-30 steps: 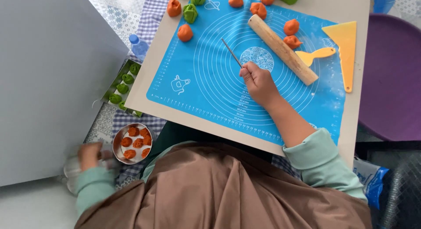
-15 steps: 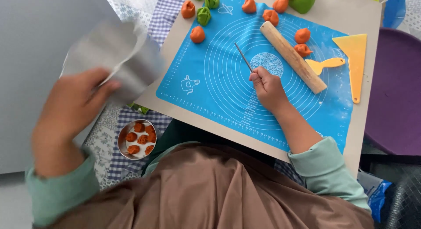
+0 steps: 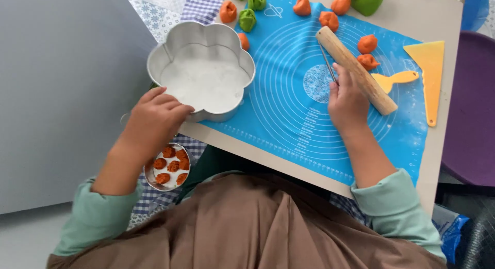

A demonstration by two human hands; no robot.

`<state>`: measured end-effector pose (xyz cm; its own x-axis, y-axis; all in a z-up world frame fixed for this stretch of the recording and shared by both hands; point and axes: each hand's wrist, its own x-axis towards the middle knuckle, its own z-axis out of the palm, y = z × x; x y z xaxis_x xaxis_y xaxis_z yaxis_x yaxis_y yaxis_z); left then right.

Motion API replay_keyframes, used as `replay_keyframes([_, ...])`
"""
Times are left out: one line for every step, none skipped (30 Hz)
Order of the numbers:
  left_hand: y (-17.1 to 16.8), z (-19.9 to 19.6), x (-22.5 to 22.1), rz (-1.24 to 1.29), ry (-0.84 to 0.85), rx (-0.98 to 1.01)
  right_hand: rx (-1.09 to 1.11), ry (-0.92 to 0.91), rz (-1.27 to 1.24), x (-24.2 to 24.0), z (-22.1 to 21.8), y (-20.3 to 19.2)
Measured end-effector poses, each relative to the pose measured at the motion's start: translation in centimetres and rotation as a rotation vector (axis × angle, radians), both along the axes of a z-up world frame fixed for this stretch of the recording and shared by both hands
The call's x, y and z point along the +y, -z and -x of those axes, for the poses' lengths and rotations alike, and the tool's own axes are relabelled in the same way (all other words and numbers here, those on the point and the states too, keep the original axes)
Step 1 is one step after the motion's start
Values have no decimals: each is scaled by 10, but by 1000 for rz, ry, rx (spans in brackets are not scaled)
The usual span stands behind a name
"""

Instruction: Detailing dough with a tool and filling a flower-shaped baking mold with small dough balls

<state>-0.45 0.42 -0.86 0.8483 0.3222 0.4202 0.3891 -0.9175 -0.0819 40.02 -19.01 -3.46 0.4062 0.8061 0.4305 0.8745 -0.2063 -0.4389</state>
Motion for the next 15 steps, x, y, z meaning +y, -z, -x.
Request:
replay_keyframes([9,4,4,-34,24,-73,-96,9,50,1,-2,3])
replay_keyframes([12,7,5,-35,27,-74,-96,12,50,2,-9,12])
replay_keyframes([16,10,5,-16,-12,-116,-257,27,51,3,-16,20])
replay_keyframes([20,11,7,2,-46,-159,-417,46,52,3,-24,29])
replay_keyframes([20,14,5,1,-39,-161,-418,53,52,9,-22,30])
replay_keyframes([20,14,4,93,-109,-248,-408,-13,36,16,-22,29])
replay_keyframes([20,15,3,186,-178,-334,-398,-78,20,24,-23,29])
replay_keyframes([24,13,2,185,-167,-336,-400,-67,19,37,-6,12])
replay_keyframes([29,11,0,303,-211,-424,-282,-181,98,51,10,-6])
replay_keyframes([32,9,0,423,-253,-506,-157,-291,174,65,27,-22])
replay_keyframes([30,3,-5,424,-240,-503,-155,-277,172,88,34,-20])
replay_keyframes([27,-2,-9,573,-267,-562,-176,-324,181,110,42,-17])
replay_keyframes([24,-6,-14,724,-294,-618,-196,-371,189,133,49,-14])
replay_keyframes([27,-9,-15,724,-282,-615,-197,-358,186,155,53,-8])
replay_keyframes([30,-12,-15,807,-266,-689,-152,-385,186,177,56,-2])
